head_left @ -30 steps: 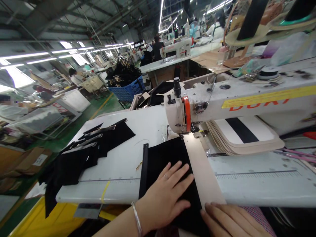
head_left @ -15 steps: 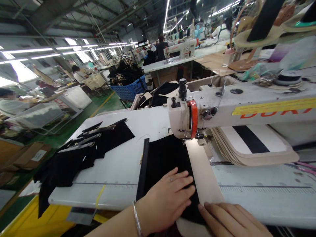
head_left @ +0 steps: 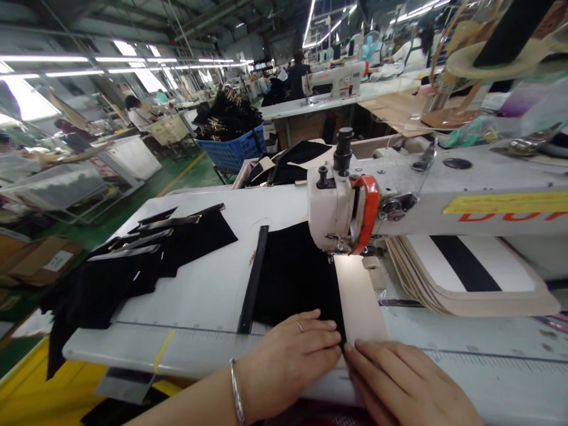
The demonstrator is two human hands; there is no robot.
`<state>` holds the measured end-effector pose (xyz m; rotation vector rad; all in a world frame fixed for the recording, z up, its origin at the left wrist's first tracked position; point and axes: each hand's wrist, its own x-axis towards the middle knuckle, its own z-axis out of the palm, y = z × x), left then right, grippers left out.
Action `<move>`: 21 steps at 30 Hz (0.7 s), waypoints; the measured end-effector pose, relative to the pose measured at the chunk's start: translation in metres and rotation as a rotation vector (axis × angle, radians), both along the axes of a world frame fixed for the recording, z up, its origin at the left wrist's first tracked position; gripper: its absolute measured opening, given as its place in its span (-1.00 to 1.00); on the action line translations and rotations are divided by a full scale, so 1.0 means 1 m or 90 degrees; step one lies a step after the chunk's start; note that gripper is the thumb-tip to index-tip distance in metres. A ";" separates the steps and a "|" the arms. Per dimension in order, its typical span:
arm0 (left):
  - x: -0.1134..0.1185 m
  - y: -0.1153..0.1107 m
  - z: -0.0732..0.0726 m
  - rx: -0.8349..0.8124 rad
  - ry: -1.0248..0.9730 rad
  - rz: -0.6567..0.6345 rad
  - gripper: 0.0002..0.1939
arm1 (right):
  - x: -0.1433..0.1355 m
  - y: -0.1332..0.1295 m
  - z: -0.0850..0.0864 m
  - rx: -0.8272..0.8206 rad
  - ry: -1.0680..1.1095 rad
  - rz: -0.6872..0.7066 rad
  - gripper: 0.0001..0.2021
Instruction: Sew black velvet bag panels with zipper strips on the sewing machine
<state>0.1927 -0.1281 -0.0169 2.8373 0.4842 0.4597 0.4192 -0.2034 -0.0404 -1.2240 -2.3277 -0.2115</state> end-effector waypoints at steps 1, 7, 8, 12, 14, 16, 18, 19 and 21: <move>0.000 0.003 0.000 0.001 0.007 0.000 -0.74 | 0.000 0.002 0.001 -0.004 0.013 -0.004 -0.70; 0.003 0.021 -0.005 0.026 0.049 0.000 -0.72 | -0.005 0.017 -0.002 -0.045 0.064 -0.031 -0.71; 0.004 0.025 -0.005 0.035 0.052 0.002 -0.72 | -0.005 0.019 -0.003 -0.055 0.067 -0.034 -0.71; 0.009 0.038 -0.005 0.062 0.060 0.013 -0.72 | -0.005 0.028 -0.004 -0.084 0.063 -0.054 -0.69; 0.011 0.044 -0.005 0.073 0.062 0.014 -0.72 | -0.004 0.033 -0.004 -0.091 0.055 -0.066 -0.69; 0.013 0.051 -0.006 0.083 0.065 0.016 -0.73 | -0.003 0.038 -0.004 -0.093 0.048 -0.074 -0.70; 0.015 0.057 -0.008 0.090 0.075 0.021 -0.73 | -0.003 0.044 -0.003 -0.097 0.040 -0.079 -0.70; 0.016 0.061 -0.008 0.094 0.078 0.024 -0.73 | -0.002 0.048 -0.003 -0.098 0.036 -0.081 -0.70; 0.018 0.067 -0.009 0.104 0.080 0.032 -0.73 | -0.002 0.055 -0.002 -0.104 0.028 -0.085 -0.68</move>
